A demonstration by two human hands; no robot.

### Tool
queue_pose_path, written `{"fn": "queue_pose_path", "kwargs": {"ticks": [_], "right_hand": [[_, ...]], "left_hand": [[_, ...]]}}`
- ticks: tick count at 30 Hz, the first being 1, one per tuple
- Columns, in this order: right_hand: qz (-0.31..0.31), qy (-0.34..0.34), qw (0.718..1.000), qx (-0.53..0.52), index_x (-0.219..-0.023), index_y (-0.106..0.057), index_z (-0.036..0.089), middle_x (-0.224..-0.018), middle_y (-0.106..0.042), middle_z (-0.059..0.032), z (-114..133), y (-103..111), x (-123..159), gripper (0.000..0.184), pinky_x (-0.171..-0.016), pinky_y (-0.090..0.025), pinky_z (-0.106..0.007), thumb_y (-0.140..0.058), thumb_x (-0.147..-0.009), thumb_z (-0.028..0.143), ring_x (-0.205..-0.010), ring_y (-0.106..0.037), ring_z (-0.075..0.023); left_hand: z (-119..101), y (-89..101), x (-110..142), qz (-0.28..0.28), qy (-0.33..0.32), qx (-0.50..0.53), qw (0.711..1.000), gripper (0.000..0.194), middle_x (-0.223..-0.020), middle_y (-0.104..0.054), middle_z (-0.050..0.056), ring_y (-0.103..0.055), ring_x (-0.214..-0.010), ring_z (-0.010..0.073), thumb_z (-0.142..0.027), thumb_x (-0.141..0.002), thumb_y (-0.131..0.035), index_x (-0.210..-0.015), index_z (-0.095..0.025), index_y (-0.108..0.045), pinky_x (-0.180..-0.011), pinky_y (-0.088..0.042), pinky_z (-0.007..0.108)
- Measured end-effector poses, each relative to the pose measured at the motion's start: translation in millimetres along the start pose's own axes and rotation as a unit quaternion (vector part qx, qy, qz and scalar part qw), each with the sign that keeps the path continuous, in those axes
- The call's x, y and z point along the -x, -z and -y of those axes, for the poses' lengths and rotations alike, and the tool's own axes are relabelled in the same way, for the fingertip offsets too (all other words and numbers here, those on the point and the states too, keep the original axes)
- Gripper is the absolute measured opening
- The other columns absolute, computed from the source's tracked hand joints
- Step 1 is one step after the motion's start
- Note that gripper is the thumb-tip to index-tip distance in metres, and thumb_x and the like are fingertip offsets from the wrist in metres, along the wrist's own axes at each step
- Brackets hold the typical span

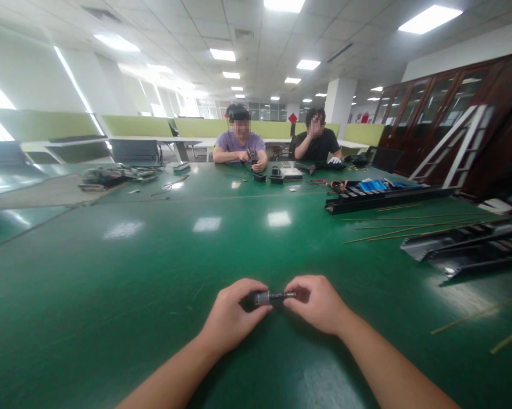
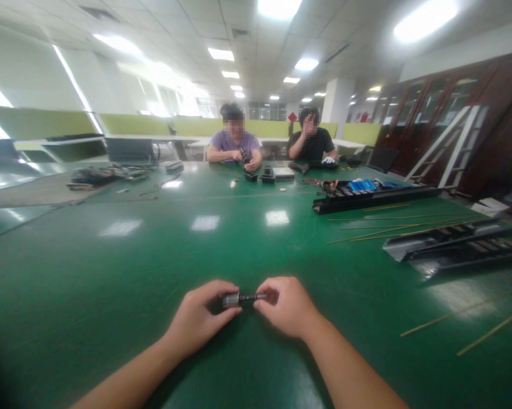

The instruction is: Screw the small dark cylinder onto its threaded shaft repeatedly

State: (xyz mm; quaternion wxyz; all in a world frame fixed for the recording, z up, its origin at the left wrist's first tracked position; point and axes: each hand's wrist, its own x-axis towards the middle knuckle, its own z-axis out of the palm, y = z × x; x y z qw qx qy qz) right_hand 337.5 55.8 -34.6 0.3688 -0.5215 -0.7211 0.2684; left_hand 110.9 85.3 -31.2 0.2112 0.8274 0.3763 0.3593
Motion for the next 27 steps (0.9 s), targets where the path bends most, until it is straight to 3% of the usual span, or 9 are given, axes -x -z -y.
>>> {"fn": "queue_pose_path", "kwargs": {"ticks": [27], "right_hand": [[-0.009, -0.009, 1.000, -0.006, -0.082, -0.075, 0.019, -0.073, -0.073, -0.0026, -6.6, 6.4, -0.7, 0.009, -0.061, -0.046, -0.025, -0.071, -0.075, 0.023, -0.066, -0.064, -0.0167]], "left_hand": [[1.3, -0.4, -1.5, -0.006, 0.016, -0.007, 1.000, 0.022, -0.094, -0.072, 0.003, -0.067, -0.085, 0.0195, -0.027, -0.075, -0.074, -0.097, -0.022, -0.070, -0.078, -0.055, 0.030]]}}
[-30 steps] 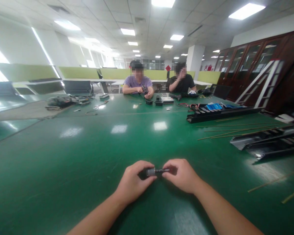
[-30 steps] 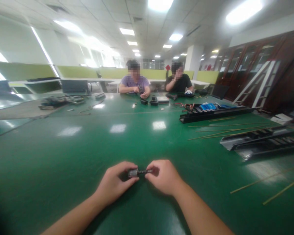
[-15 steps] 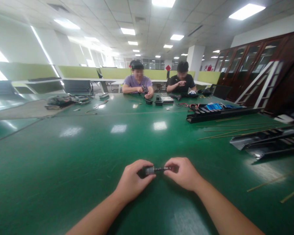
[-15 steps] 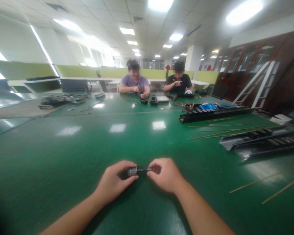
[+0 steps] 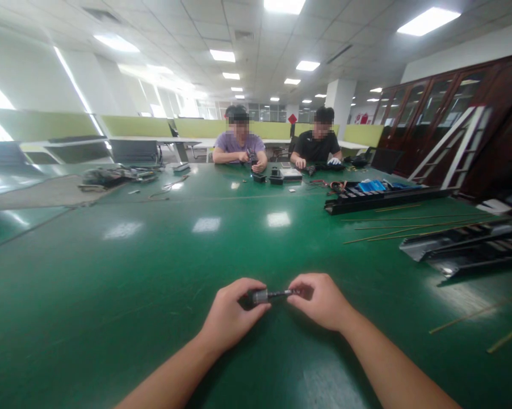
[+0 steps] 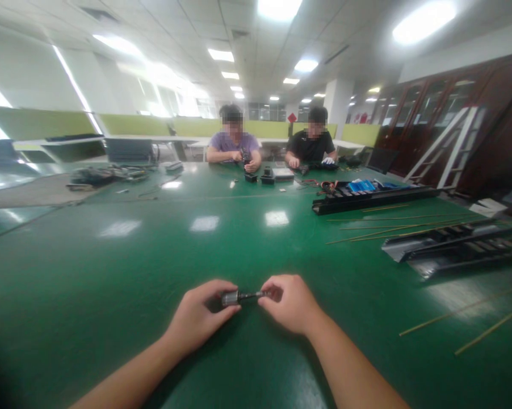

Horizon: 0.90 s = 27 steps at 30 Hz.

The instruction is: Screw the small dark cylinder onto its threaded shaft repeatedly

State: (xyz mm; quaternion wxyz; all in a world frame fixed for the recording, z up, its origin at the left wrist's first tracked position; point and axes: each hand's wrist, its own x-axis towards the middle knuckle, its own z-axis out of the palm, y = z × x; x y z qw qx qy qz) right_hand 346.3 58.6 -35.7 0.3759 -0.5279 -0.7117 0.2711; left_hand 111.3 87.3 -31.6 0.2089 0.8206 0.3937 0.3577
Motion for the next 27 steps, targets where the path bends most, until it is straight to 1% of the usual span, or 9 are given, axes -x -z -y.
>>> {"fn": "queue_pose_path", "kwargs": {"ticks": [15, 21, 27], "right_hand": [[-0.003, -0.002, 1.000, -0.009, -0.083, -0.075, 0.019, -0.074, -0.072, -0.0023, 1.7, 1.8, 0.9, 0.009, -0.062, -0.045, -0.025, -0.069, -0.076, 0.022, -0.066, -0.063, -0.0160], [0.001, 0.003, 1.000, -0.006, -0.083, -0.075, 0.019, -0.073, -0.071, -0.0016, -1.3, 1.2, 0.9, 0.009, -0.062, -0.045, -0.025, -0.069, -0.076, 0.021, -0.066, -0.062, -0.0157], [0.002, 0.000, 1.000, -0.007, -0.082, -0.074, 0.019, -0.074, -0.072, -0.0020, -2.1, 1.2, 1.2, 0.008, -0.063, -0.045, -0.025, -0.070, -0.075, 0.022, -0.067, -0.063, -0.0163]], "left_hand": [[1.3, 2.0, 0.9, 0.005, 0.010, -0.004, 1.000, 0.023, -0.095, -0.071, 0.002, -0.067, -0.087, 0.0188, -0.027, -0.076, -0.075, -0.097, -0.023, -0.070, -0.080, -0.053, 0.030], [4.1, 0.8, 2.2, 0.005, 0.011, 0.003, 1.000, 0.023, -0.097, -0.071, 0.001, -0.066, -0.089, 0.0182, -0.027, -0.076, -0.075, -0.098, -0.024, -0.069, -0.082, -0.051, 0.030], [3.1, 1.1, 0.1, 0.006, 0.025, 0.009, 1.000, 0.023, -0.097, -0.071, 0.000, -0.065, -0.090, 0.0179, -0.027, -0.076, -0.075, -0.098, -0.025, -0.070, -0.083, -0.051, 0.029]]}}
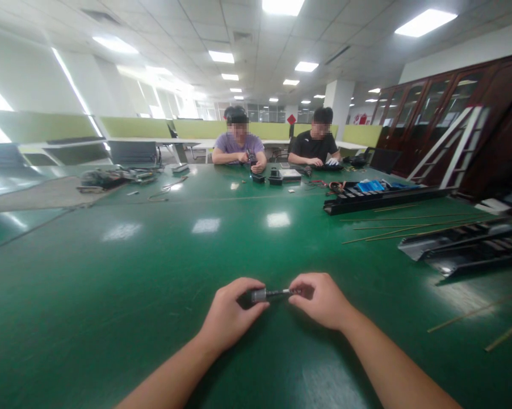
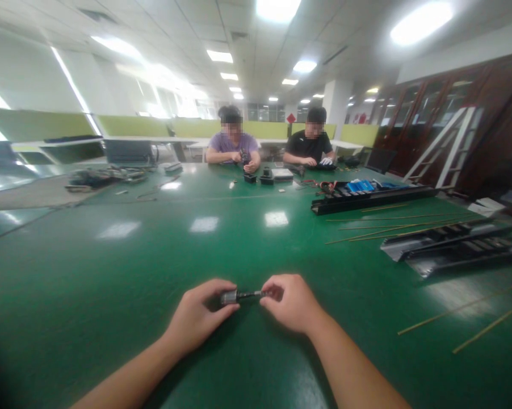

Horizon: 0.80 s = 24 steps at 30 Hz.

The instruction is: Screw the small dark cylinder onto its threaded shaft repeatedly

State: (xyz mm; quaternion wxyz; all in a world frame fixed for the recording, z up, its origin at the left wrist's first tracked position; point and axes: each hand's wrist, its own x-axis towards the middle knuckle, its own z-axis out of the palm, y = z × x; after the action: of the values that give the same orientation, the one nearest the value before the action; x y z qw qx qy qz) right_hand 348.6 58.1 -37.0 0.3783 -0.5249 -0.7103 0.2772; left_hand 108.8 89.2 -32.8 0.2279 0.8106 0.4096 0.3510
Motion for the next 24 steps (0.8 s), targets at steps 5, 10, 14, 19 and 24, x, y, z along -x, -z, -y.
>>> {"fn": "queue_pose_path", "kwargs": {"ticks": [5, 10, 14, 19, 24], "right_hand": [[0.001, -0.011, 1.000, -0.006, -0.085, -0.074, 0.020, -0.077, -0.072, -0.0019, 0, 2, -2, 0.011, -0.064, -0.046, -0.025, -0.069, -0.078, 0.027, -0.068, -0.064, -0.0166], [-0.027, -0.024, 0.999, -0.036, -0.093, -0.072, 0.019, -0.077, -0.072, -0.0020, -8, 4, -6, 0.024, -0.069, -0.047, -0.027, -0.055, -0.091, 0.036, -0.072, -0.066, -0.0166], [-0.030, -0.037, 0.998, -0.044, -0.096, -0.073, 0.018, -0.079, -0.073, -0.0034, -14, 3, -9, 0.025, -0.070, -0.049, -0.028, -0.057, -0.090, 0.037, -0.073, -0.067, -0.0176], [-0.038, -0.046, 0.998, -0.015, -0.097, -0.075, 0.019, -0.088, -0.076, -0.0058, -12, 3, -8, 0.024, -0.073, -0.051, -0.030, -0.066, -0.082, 0.035, -0.079, -0.068, -0.0201], [-0.027, -0.036, 0.999, -0.014, -0.098, -0.075, 0.020, -0.087, -0.076, -0.0056, -3, 2, -5, 0.023, -0.070, -0.050, -0.029, -0.066, -0.082, 0.034, -0.077, -0.068, -0.0197]], "left_hand": [[0, 2.2, -2, -0.026, 0.001, 0.002, 1.000, 0.023, -0.099, -0.069, 0.002, -0.063, -0.093, 0.0202, -0.033, -0.078, -0.074, -0.099, -0.025, -0.070, -0.085, -0.050, 0.033], [7, 5.9, -6, -0.076, 0.117, 0.067, 0.988, 0.044, -0.109, -0.068, 0.005, -0.063, -0.098, 0.0235, -0.045, -0.079, -0.070, -0.117, -0.023, -0.067, -0.090, -0.050, 0.037], [14, 7.7, -12, -0.117, 0.241, 0.205, 0.941, 0.056, -0.104, -0.070, 0.008, -0.066, -0.089, 0.0216, -0.052, -0.082, -0.064, -0.125, -0.016, -0.063, -0.084, -0.054, 0.033], [13, 32.1, -1, -0.159, 0.302, 0.348, 0.873, 0.061, -0.111, -0.069, 0.009, -0.066, -0.099, 0.0199, -0.046, -0.065, -0.082, -0.113, -0.013, -0.065, -0.090, -0.054, 0.025], [5, 104.1, 57, -0.163, 0.338, 0.119, 0.919, 0.069, -0.106, -0.072, 0.004, -0.065, -0.107, 0.0284, -0.067, -0.056, -0.079, -0.108, -0.023, -0.068, -0.092, -0.056, 0.034]]}}
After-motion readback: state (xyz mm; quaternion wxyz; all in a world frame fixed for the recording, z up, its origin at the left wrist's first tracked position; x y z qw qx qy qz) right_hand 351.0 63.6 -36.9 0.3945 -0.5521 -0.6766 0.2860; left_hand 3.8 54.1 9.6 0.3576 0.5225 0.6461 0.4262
